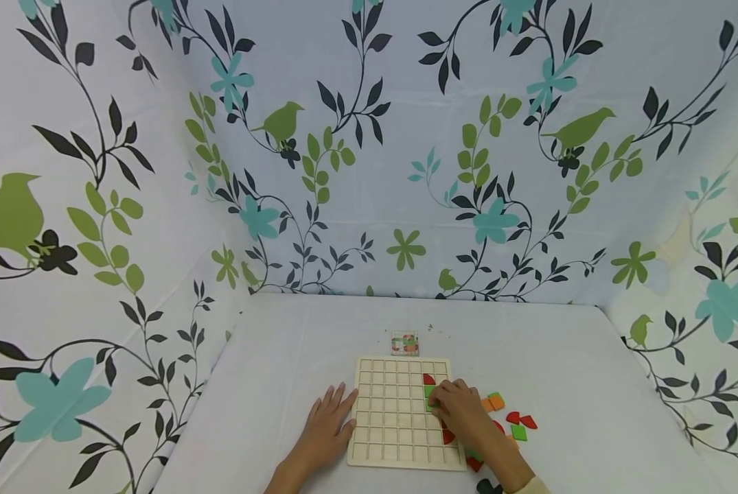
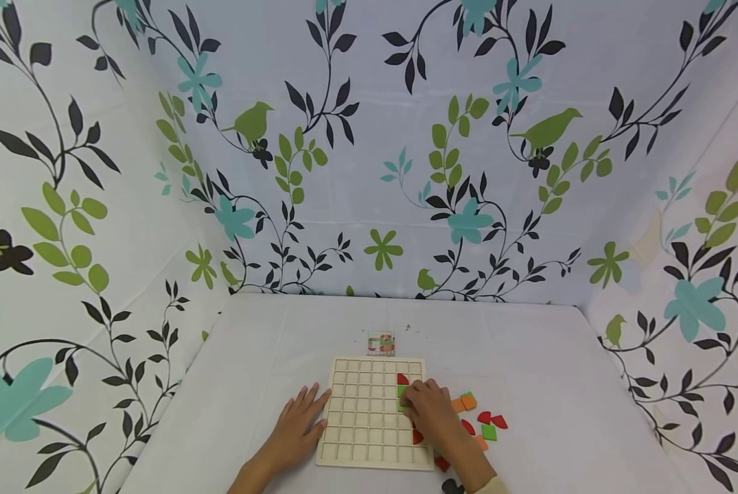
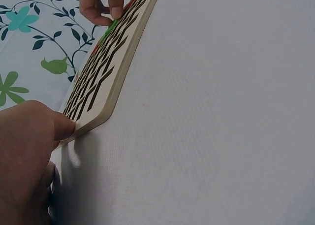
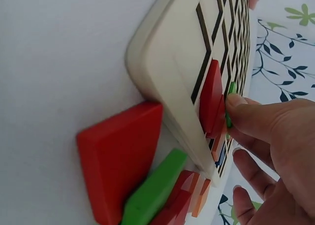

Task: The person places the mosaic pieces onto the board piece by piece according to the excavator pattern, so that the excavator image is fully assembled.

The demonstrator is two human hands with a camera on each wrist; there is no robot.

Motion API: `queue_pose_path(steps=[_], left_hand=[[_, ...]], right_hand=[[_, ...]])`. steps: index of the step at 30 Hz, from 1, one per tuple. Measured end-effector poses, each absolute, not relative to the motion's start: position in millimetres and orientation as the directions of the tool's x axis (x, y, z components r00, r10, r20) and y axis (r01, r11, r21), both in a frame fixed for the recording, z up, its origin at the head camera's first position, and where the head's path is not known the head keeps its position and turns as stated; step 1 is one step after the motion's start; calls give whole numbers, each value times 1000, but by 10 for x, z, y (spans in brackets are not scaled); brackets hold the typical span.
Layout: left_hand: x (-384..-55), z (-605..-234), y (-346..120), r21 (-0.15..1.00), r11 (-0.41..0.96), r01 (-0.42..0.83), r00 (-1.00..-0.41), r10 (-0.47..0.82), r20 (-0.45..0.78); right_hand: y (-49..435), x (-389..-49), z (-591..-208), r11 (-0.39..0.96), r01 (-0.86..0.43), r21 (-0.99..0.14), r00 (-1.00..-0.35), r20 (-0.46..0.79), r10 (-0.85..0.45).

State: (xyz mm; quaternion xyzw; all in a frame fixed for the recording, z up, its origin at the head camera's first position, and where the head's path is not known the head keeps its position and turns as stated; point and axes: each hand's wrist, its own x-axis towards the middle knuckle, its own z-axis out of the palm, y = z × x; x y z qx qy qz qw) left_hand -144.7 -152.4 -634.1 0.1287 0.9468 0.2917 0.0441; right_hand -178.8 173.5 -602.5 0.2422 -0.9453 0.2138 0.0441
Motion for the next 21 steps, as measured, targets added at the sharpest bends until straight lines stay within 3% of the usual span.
queue_pose_path(steps=[11,14,21], left_hand=[[-1464,-6343,-1535,564,796,222,-964,267,2],[-1463,-6339,-1534,567,793,221,-964,268,1],[-1451,-6356,-1536,563,798,216,-964,266,-7]], right_hand=[[1725,-1800,-5979,808,-443,-388,-895,146,-421],[1761,-1814,-5965,835,-353,-422,-935,117,-336],[2123,-1885,-5933,888,-32,-459,-998,56,-7]])
